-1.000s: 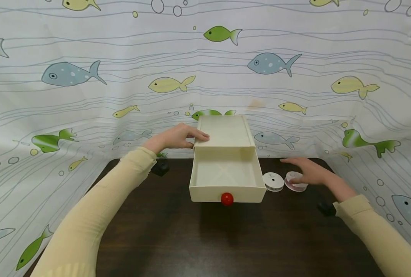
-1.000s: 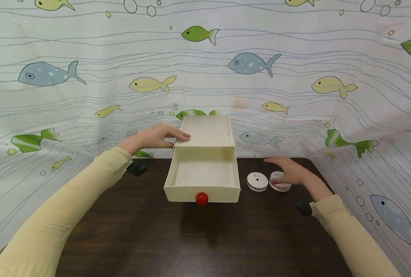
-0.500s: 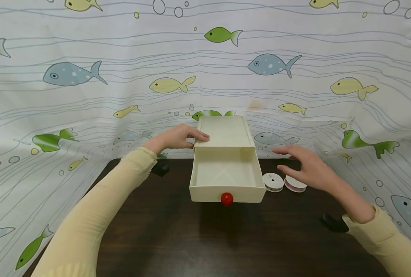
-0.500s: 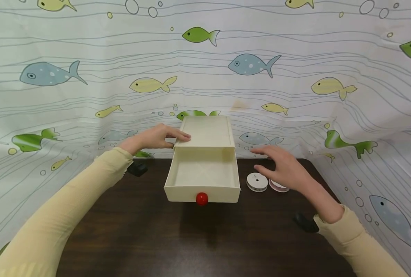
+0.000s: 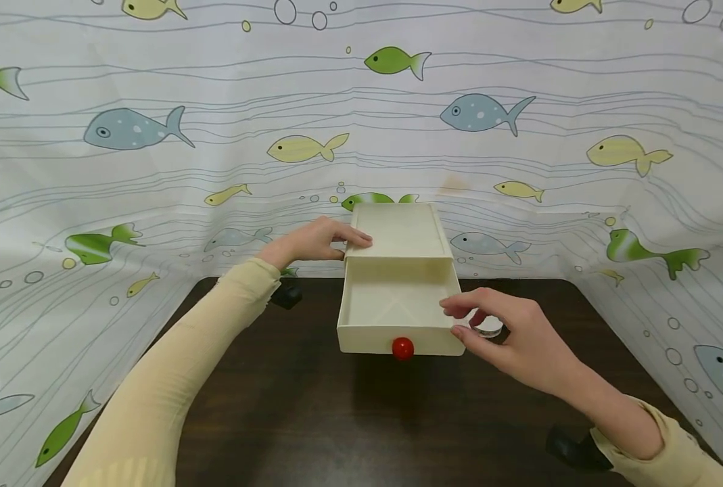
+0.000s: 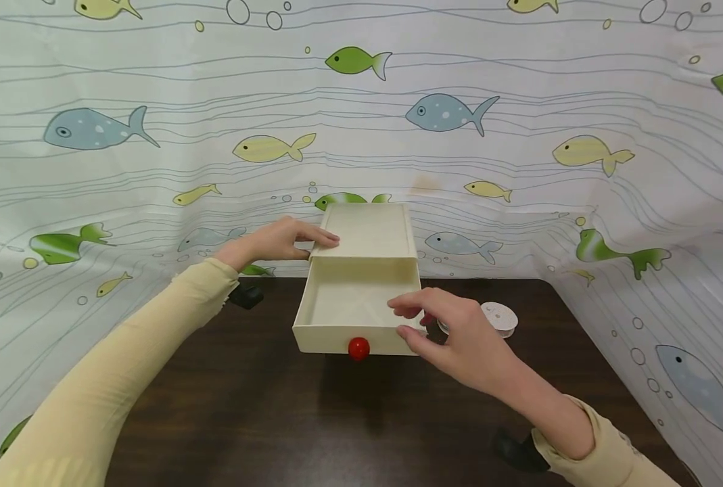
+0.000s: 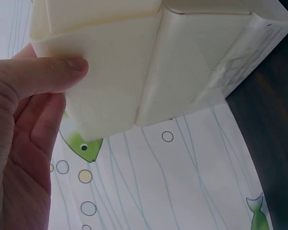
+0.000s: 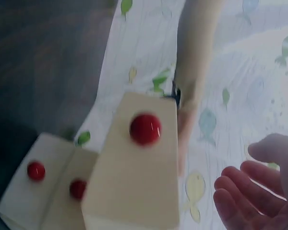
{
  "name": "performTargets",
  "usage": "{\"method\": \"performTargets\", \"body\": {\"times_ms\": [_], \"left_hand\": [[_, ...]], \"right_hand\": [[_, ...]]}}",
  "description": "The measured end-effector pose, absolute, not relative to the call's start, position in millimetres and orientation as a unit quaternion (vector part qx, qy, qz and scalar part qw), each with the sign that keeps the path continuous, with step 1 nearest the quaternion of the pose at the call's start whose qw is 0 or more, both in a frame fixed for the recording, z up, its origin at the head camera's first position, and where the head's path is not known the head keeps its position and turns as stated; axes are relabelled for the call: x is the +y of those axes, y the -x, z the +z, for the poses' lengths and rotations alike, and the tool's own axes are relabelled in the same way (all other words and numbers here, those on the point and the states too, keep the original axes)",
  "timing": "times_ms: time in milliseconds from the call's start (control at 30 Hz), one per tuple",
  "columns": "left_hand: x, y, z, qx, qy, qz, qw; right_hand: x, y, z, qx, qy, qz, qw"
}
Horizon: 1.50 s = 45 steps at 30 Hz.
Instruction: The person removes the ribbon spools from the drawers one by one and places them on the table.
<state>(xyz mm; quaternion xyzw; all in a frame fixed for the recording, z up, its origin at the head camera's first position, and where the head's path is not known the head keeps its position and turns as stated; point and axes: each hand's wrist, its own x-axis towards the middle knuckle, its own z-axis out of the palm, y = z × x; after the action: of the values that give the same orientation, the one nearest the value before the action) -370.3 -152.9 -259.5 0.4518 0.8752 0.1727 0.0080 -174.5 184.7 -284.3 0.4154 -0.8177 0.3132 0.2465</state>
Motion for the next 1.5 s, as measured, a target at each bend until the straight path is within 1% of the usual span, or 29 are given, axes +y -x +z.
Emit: {"method": "performTargets", "body": {"times_ms": [133, 233, 400, 533, 767, 1100, 1500], "left_hand": [[-152.4, 371.1, -260.5, 0.874, -0.454, 0.175, 0.009], [-152.2, 371.4, -260.1, 0.873, -0.455, 0.176, 0.007], [-153.3, 372.1, -260.4, 0.874, -0.453, 0.175, 0.004], [-153.1, 372.0, -259.4, 0.875, -0.451, 0.174, 0.004], [-152.2, 370.5, -256.4, 0.878, -0.445, 0.176, 0.009], [-152.3, 368.9, -257.9, 0.884, -0.431, 0.181, 0.013], [-152.3, 371.0, -260.7, 0.884, -0.433, 0.176, 0.01]], "right_hand": [[169.4, 163.4, -299.2, -0.803, -0.43, 0.35, 0.219], [160.1, 160.8, -316.1, -0.802, -0.424, 0.367, 0.205], [147.4, 165.0, -344.2, -0.806, -0.385, 0.411, 0.183], [141.0, 169.2, -356.1, -0.807, -0.349, 0.444, 0.174], [137.9, 177.9, -360.0, -0.801, -0.324, 0.463, 0.198], [139.9, 190.9, -364.3, -0.806, -0.287, 0.472, 0.211], [131.6, 223.1, -364.2, -0.802, -0.27, 0.479, 0.234]]}}
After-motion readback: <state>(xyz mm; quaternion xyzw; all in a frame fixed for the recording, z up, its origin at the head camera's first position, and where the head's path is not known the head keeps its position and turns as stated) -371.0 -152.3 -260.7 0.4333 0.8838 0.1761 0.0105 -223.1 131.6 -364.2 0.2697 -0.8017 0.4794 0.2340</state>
